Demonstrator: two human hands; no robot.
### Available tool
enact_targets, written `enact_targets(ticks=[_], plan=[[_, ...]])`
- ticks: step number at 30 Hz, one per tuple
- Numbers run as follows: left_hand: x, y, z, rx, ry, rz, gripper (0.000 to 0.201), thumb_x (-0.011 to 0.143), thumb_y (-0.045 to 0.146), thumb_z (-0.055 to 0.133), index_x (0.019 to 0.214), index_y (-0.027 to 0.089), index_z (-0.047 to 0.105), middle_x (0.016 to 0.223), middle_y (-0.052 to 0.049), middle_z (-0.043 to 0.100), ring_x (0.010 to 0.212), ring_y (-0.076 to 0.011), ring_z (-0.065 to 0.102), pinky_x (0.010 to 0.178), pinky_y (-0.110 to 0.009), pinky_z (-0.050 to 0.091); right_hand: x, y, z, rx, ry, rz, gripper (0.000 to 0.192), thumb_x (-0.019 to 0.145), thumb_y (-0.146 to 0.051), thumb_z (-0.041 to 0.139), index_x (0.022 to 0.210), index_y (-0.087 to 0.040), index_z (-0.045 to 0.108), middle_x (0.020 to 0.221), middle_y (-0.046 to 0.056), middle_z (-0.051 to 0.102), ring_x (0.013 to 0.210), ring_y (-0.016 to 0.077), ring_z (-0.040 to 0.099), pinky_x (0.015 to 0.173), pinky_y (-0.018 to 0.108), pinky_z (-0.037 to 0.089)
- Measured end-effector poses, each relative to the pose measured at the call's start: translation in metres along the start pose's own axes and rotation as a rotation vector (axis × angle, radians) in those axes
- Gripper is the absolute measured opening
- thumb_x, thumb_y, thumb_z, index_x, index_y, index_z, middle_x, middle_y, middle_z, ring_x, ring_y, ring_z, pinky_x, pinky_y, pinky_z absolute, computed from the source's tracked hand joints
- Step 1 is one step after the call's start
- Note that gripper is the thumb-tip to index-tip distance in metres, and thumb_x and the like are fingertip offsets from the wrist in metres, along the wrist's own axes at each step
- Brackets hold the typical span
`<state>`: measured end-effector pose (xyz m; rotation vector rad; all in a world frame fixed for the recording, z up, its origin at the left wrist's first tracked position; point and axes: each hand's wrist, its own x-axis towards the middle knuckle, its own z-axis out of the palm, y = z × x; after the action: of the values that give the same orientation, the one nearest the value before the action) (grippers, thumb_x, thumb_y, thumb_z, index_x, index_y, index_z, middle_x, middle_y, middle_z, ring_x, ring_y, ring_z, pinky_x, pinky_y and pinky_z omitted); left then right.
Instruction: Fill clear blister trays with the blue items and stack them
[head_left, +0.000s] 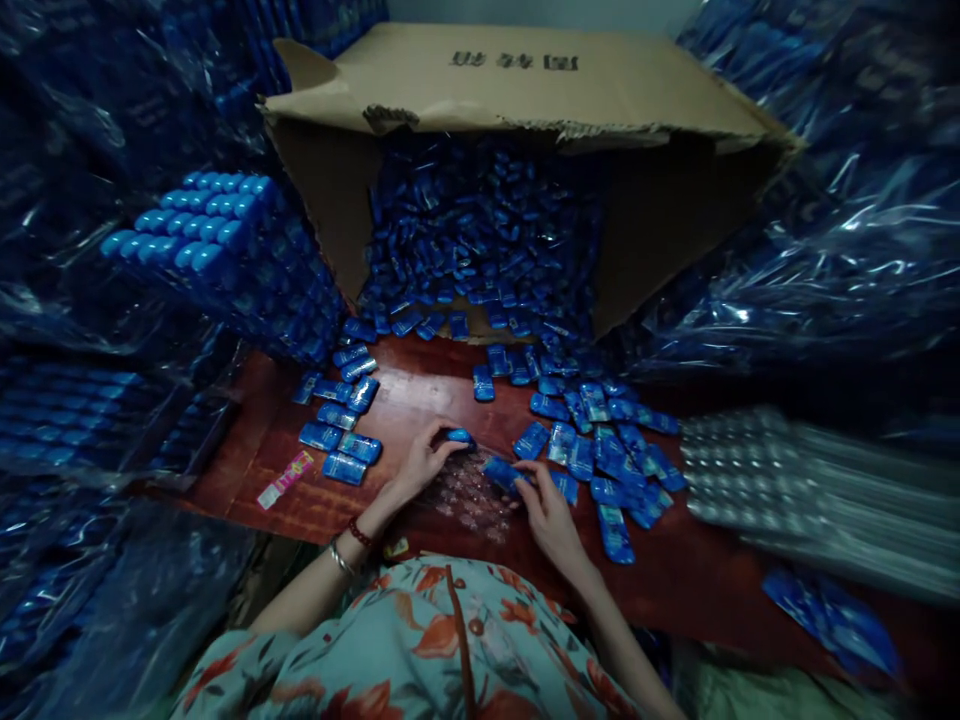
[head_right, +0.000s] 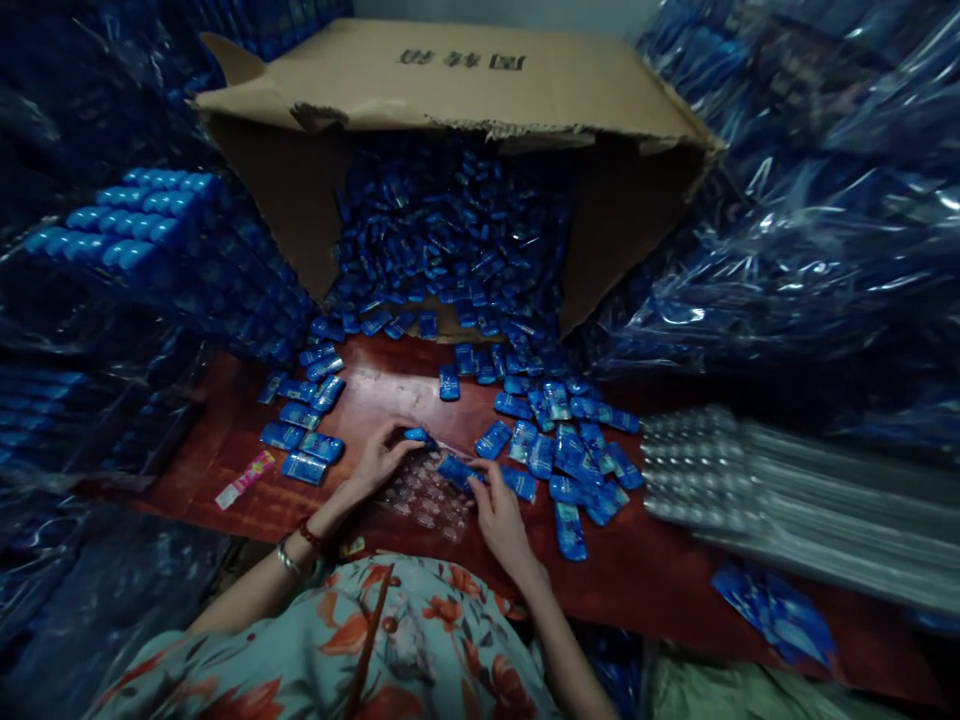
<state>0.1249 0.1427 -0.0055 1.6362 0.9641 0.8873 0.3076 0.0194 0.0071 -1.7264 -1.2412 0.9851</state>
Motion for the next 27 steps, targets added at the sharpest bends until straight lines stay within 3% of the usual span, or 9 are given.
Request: enact_targets(ticks=[6,10,13,16,19,23,27], plan=[[-0.005,0.006,-0.02,0.327,-0.273,0.231,0.015,0.089,0.016,0.042,0.093,0.016,0.057,0.09,-0.007,0.06,0.084,-0.0161,0.058,0.075,-0.029,0.05,-0.014,0.012,0.021,-0.124,0.126,-0.149,0.027,0.09,-0.032,0.04,0.112,-0.021,0.052,0.11,0.008,0.062,0.102,0.0214,0.06,0.089,0.037,0.048],[-0.014,0.012,-0.025,0.608,-0.436,0.296,0.032,0.087,0.005,0.032,0.103,0.019,0.056,0.097,-0.007,0.058,0.088,-0.0163,0.055,0.077,-0.028,0.049,-0.009,0.008,0.024,-0.086,0.137,-0.08,0.03,0.09,-0.033,0.042,0.117,-0.021,0.048,0.105,0.007,0.064,0.087,0.0194,0.064,0.077,0.033,0.052],[-0.016,0.005,-0.022,0.679,-0.403,0.321,0.034,0.087,0.006,0.033,0.11,0.019,0.054,0.103,-0.008,0.057,0.091,-0.0174,0.054,0.079,-0.03,0.049,-0.004,0.002,0.023,-0.106,0.15,-0.11,0.028,0.091,-0.031,0.041,0.116,-0.022,0.049,0.104,0.007,0.064,0.089,0.0198,0.063,0.077,0.033,0.052],[-0.015,-0.002,-0.02,0.631,-0.355,0.327,0.032,0.088,0.007,0.034,0.111,0.017,0.054,0.103,-0.01,0.057,0.09,-0.0171,0.055,0.078,-0.029,0.049,0.005,-0.005,0.017,-0.243,0.128,-0.266,0.027,0.092,-0.023,0.038,0.116,-0.022,0.05,0.107,0.007,0.062,0.1,0.0199,0.059,0.086,0.034,0.049],[-0.014,-0.003,-0.018,0.602,-0.316,0.327,0.032,0.089,0.007,0.032,0.109,0.017,0.055,0.101,-0.01,0.058,0.09,-0.017,0.056,0.079,-0.03,0.05,0.019,-0.017,0.006,-0.495,-0.001,-0.431,0.037,0.088,-0.009,0.033,0.118,-0.021,0.051,0.11,0.008,0.059,0.104,0.0205,0.056,0.09,0.036,0.047],[-0.017,0.0,-0.016,0.625,-0.311,0.336,0.033,0.089,0.007,0.033,0.113,0.017,0.054,0.105,-0.011,0.058,0.095,-0.0188,0.056,0.082,-0.032,0.05,0.034,-0.043,-0.002,-0.855,-0.227,-0.531,0.044,0.082,-0.001,0.034,0.116,-0.018,0.055,0.103,0.011,0.061,0.095,0.023,0.057,0.086,0.039,0.047],[-0.021,-0.002,-0.013,0.64,-0.315,0.336,0.037,0.086,0.005,0.034,0.116,0.015,0.054,0.104,-0.013,0.058,0.095,-0.0215,0.055,0.08,-0.036,0.05,0.044,-0.068,0.006,-1.007,-0.295,-0.568,0.04,0.083,-0.003,0.033,0.111,-0.018,0.058,0.094,0.011,0.063,0.088,0.0236,0.058,0.083,0.038,0.045]])
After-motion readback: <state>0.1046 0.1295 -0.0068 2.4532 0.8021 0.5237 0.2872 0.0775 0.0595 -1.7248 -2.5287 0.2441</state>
